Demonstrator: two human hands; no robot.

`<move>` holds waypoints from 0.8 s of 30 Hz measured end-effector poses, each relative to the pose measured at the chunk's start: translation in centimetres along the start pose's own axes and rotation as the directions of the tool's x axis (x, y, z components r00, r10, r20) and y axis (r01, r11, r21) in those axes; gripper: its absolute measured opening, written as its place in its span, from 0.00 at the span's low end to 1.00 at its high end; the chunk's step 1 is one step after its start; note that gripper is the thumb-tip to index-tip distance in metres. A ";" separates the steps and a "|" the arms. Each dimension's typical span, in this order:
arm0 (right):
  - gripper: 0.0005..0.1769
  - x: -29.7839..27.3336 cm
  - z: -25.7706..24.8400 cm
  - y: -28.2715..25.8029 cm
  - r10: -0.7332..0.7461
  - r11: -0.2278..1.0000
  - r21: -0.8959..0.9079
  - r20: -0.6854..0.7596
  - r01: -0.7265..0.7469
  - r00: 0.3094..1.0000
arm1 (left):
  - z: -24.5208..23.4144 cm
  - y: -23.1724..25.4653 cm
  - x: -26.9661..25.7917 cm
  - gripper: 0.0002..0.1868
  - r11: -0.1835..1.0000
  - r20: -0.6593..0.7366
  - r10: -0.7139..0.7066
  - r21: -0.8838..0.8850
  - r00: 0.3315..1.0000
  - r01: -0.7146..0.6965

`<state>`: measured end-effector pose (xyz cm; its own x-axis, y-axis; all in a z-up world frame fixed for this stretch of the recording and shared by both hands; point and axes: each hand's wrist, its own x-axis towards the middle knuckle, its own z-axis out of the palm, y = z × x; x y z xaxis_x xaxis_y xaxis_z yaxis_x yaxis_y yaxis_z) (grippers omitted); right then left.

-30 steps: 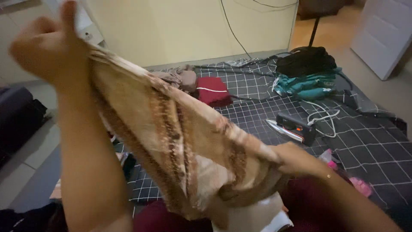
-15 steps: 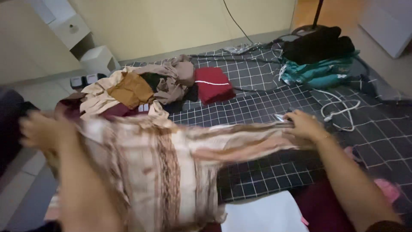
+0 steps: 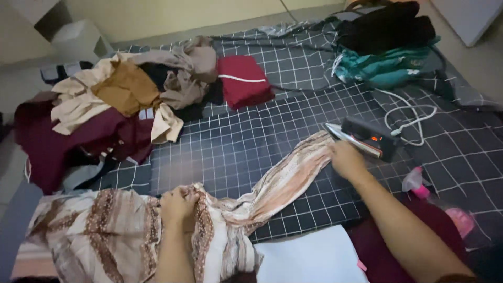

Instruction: The recorder is ironing various pieces of clothing on a bed.

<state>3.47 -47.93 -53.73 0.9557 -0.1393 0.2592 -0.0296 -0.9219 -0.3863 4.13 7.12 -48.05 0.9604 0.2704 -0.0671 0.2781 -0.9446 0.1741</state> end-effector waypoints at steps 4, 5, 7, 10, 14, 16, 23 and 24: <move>0.13 2.4 0.2 -4.8 -0.455 0.890 -0.099 -0.216 0.445 0.864 | 2.4 0.1 1.4 0.24 1.000 0.069 -0.009 -0.028 0.998 0.011; 0.16 3.0 0.8 -5.0 -0.530 0.844 -0.209 -0.182 0.494 0.828 | 4.0 -0.7 2.4 0.19 0.979 -0.007 -0.019 -0.201 1.000 0.017; 0.20 4.5 1.2 -4.8 -0.605 0.778 -0.316 -0.142 0.543 0.783 | 5.8 -2.8 5.0 0.14 0.928 -0.089 -0.049 -0.372 0.995 0.013; 0.14 5.7 0.0 -3.8 -0.187 0.850 -0.423 0.316 0.315 0.930 | 3.2 -5.4 7.7 0.06 0.711 -0.442 -0.104 -0.660 0.891 -0.244; 0.10 5.3 -2.2 -3.2 -0.087 0.798 -0.579 0.161 0.166 0.983 | -3.6 -5.5 10.5 0.03 0.820 -0.502 -0.165 -0.548 0.849 -0.164; 0.08 4.5 -2.2 -4.5 -0.273 0.766 -0.611 -0.025 0.201 0.962 | -3.4 -5.9 13.5 0.03 0.855 -0.536 -0.096 -0.476 0.839 -0.206; 0.19 3.3 4.7 -7.0 -0.341 0.924 -0.110 0.199 0.367 0.919 | 0.8 -2.3 16.8 0.27 0.990 -0.281 0.007 -0.136 0.960 -0.047; 0.28 3.6 5.3 -7.0 -0.451 0.887 -0.033 0.158 0.461 0.878 | 1.1 -1.6 16.0 0.34 0.991 -0.213 -0.048 -0.130 0.976 0.020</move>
<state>8.65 -40.08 -54.85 0.8990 0.3506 0.2625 0.4051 -0.8935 -0.1938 19.01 12.72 -50.46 0.9273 0.3489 0.1359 0.2973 -0.9067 0.2993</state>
